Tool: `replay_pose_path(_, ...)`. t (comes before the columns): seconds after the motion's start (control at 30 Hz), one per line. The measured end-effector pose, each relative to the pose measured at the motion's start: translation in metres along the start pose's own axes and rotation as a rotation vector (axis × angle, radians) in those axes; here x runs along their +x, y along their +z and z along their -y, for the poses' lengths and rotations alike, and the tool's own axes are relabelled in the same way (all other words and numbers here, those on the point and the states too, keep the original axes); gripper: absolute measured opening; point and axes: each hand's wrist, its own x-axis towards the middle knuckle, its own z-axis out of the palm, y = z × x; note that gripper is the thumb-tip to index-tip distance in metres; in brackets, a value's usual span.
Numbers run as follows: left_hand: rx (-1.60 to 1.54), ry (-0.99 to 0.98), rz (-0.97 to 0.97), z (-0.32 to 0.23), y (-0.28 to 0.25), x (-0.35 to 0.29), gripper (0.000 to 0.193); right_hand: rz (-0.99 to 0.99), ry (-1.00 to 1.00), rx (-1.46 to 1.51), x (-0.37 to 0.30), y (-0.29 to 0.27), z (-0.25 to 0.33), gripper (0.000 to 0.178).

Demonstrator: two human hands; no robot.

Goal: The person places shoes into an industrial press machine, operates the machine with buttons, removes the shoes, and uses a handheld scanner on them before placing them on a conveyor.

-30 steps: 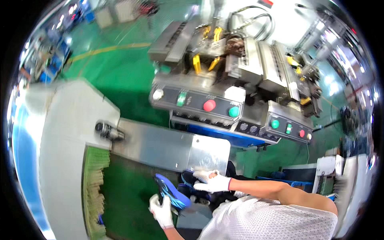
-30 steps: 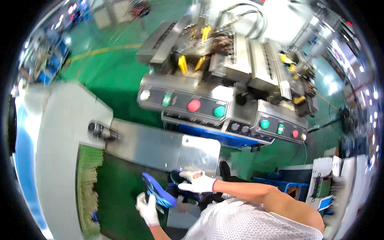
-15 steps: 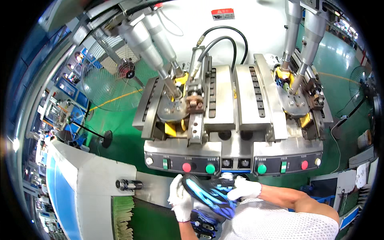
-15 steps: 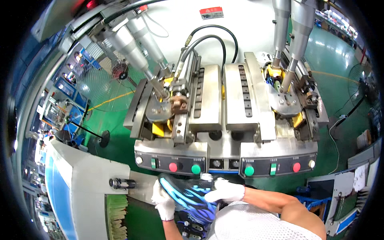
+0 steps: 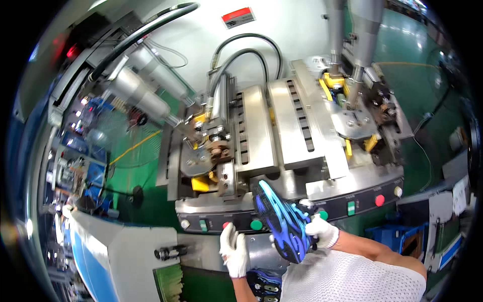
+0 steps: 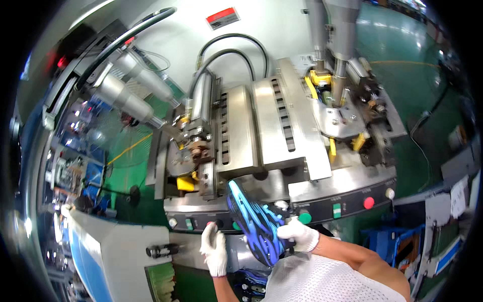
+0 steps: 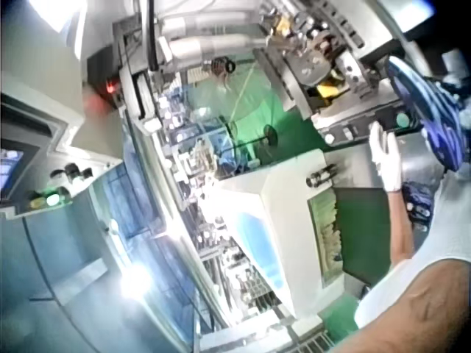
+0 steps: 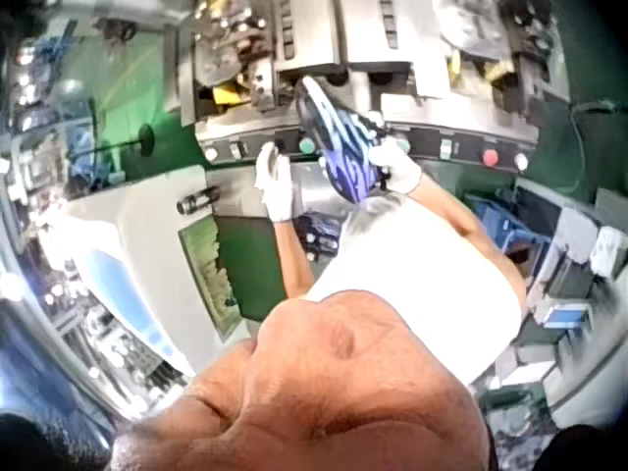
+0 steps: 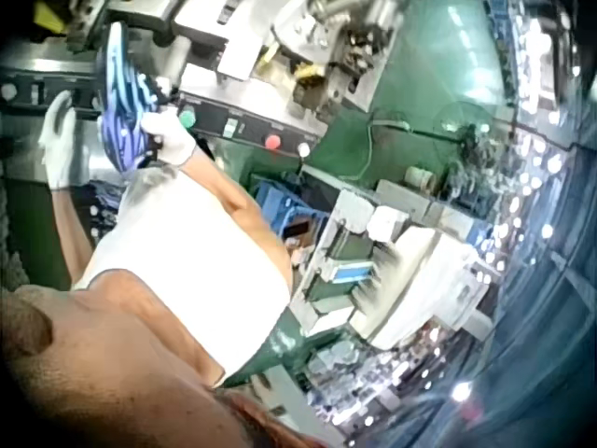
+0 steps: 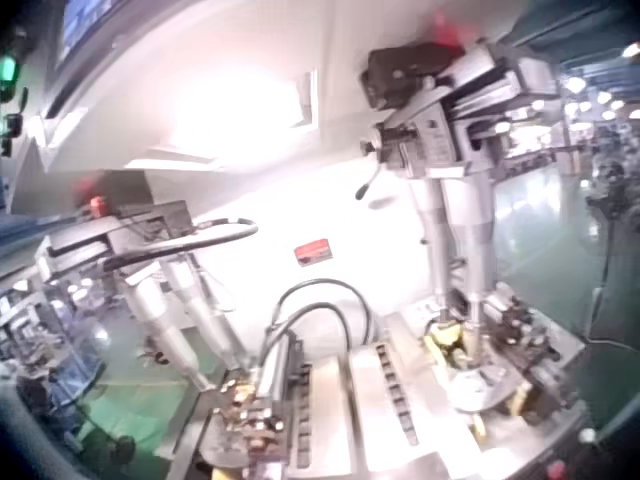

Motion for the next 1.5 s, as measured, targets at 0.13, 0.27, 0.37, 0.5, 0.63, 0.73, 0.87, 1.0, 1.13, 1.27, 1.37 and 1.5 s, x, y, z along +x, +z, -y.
replay_pose_path(0.13,-0.093,-0.139,-0.005,0.035,-0.008,-0.031,0.048,-0.173,0.063,-0.084,-0.009,-0.028,-0.024,0.048)
replay_pose_path(0.27,0.106,-0.178,0.019,0.083,-0.018,-0.063,0.047,-0.346,0.063,-0.245,-0.022,0.004,-0.02,0.042)
replay_pose_path(0.37,0.486,-0.104,-0.016,0.126,-0.024,-0.09,0.06,-0.341,0.033,-0.272,-0.023,-0.025,-0.041,0.041)
replay_pose_path(0.5,0.684,-0.43,0.154,0.203,-0.034,-0.146,0.057,-0.278,0.082,-0.25,-0.012,-0.013,-0.042,0.048)
replay_pose_path(0.63,0.92,-0.193,0.123,0.253,-0.019,-0.201,0.047,-0.157,0.086,-0.138,-0.01,-0.007,-0.035,0.063)
replay_pose_path(0.73,0.669,-0.31,-0.094,0.277,-0.017,-0.201,0.039,-0.127,0.049,-0.127,-0.006,0.013,-0.027,0.068)
replay_pose_path(0.87,0.723,-0.348,-0.112,0.281,-0.02,-0.201,0.036,-0.216,0.129,-0.182,-0.012,0.016,-0.026,0.06)
replay_pose_path(1.0,0.7,-0.467,-0.07,0.256,-0.029,-0.188,0.033,-0.198,0.058,-0.254,-0.011,0.041,-0.026,0.066)
replay_pose_path(1.13,0.522,-0.145,-0.185,0.193,-0.039,-0.12,0.034,-0.214,0.037,-0.245,-0.011,0.045,-0.021,0.07)
replay_pose_path(1.27,0.263,0.195,-0.229,0.056,-0.045,-0.015,0.027,-0.236,-0.035,-0.221,-0.002,0.054,-0.018,0.067)
replay_pose_path(1.37,0.446,0.514,-0.178,0.005,-0.045,0.068,0.031,-0.234,-0.101,-0.211,0.002,0.058,-0.009,0.063)
replay_pose_path(1.5,0.496,0.701,0.022,-0.021,-0.013,0.186,0.034,-0.37,-0.184,-0.205,-0.007,0.042,-0.003,0.045)
